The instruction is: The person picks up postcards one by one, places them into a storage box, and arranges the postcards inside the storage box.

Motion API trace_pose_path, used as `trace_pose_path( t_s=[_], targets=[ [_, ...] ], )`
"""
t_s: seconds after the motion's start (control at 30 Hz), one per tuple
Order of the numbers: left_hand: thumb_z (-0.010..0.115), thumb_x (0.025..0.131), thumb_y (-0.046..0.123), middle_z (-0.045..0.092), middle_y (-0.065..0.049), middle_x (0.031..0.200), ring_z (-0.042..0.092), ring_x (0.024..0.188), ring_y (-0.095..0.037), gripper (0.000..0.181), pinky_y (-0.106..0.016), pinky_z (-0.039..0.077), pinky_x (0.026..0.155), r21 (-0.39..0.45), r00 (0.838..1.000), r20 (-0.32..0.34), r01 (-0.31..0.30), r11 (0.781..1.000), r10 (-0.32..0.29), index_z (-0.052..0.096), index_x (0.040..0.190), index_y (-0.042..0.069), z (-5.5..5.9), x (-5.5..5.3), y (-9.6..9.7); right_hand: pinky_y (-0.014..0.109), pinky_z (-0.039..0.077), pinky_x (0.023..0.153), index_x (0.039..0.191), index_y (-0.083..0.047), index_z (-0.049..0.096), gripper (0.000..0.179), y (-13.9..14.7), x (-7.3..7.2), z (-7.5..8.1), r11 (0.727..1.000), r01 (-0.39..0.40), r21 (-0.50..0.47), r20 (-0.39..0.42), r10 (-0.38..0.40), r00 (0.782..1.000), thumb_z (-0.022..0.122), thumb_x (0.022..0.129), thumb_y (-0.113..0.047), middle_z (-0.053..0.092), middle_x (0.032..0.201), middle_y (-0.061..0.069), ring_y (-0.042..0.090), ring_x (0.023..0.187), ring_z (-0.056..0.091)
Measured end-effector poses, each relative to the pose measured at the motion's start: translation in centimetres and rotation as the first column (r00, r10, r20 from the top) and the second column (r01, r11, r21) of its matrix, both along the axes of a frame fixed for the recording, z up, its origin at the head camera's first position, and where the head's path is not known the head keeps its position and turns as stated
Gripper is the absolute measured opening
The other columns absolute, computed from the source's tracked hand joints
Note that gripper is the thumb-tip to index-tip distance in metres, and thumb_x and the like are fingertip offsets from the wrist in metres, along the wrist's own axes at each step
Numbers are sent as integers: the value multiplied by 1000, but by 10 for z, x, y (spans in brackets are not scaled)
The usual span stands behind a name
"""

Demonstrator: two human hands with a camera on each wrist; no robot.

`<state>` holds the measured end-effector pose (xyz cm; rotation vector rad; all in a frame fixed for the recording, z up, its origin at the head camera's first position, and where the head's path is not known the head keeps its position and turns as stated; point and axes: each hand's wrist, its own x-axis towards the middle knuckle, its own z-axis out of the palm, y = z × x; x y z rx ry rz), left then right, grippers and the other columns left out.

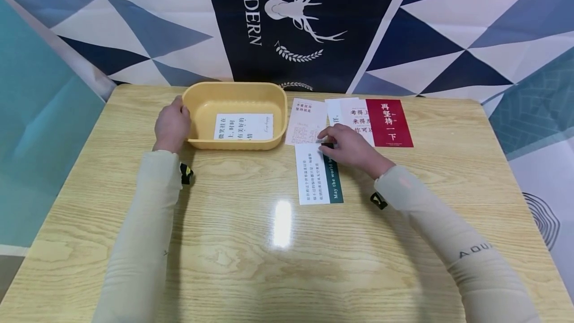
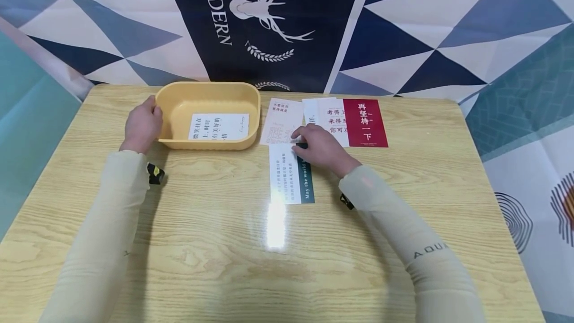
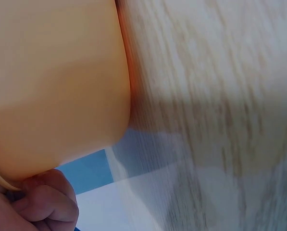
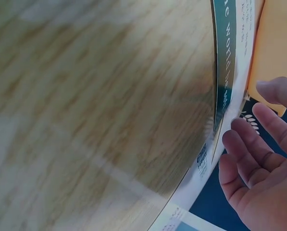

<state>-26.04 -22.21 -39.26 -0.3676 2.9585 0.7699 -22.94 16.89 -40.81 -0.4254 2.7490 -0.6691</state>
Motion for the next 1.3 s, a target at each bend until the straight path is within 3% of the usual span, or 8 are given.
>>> trace_pose_path(
  t_s=[0.27, 0.77, 1.07, 1.3],
  targets=[
    [24, 101, 20, 52, -29, 125, 54, 105, -41, 49, -53, 43, 86, -8, 1000, -6, 4, 1000, -4, 23, 148, 5, 0, 0, 0, 31, 46, 77, 118, -16, 59, 36, -2, -1, -1, 1000, -3, 16, 9, 2, 1000, 68, 85, -27, 58, 102, 5, 20, 87, 50],
    [23, 101, 20, 53, -29, 122, 54, 101, -40, 49, -52, 43, 86, -8, 1000, 10, -1, 1000, 1, 24, 148, 5, -1, 1, -1, 34, 50, 81, 118, -14, 60, 38, -1, -2, -4, 1000, -5, 26, 15, 5, 1000, 70, 83, -27, 59, 109, 7, 21, 90, 53],
    [24, 101, 19, 53, -30, 122, 54, 101, -41, 49, -53, 43, 85, -12, 1000, -2, 6, 1000, -6, 24, 148, 4, -3, 1, -2, 38, 46, 93, 117, -12, 62, 44, -6, -6, -6, 995, -60, 79, 9, 59, 998, 72, 80, -34, 58, 111, 6, 20, 99, 52],
    [25, 101, 19, 52, -30, 123, 54, 104, -42, 49, -53, 43, 85, -20, 1000, -9, 3, 1000, -3, 25, 147, 4, -1, 0, 0, 38, 43, 96, 119, -13, 62, 56, -9, -9, -6, 988, -61, 141, 22, 58, 998, 76, 74, -42, 56, 114, 6, 21, 102, 48]
  ],
)
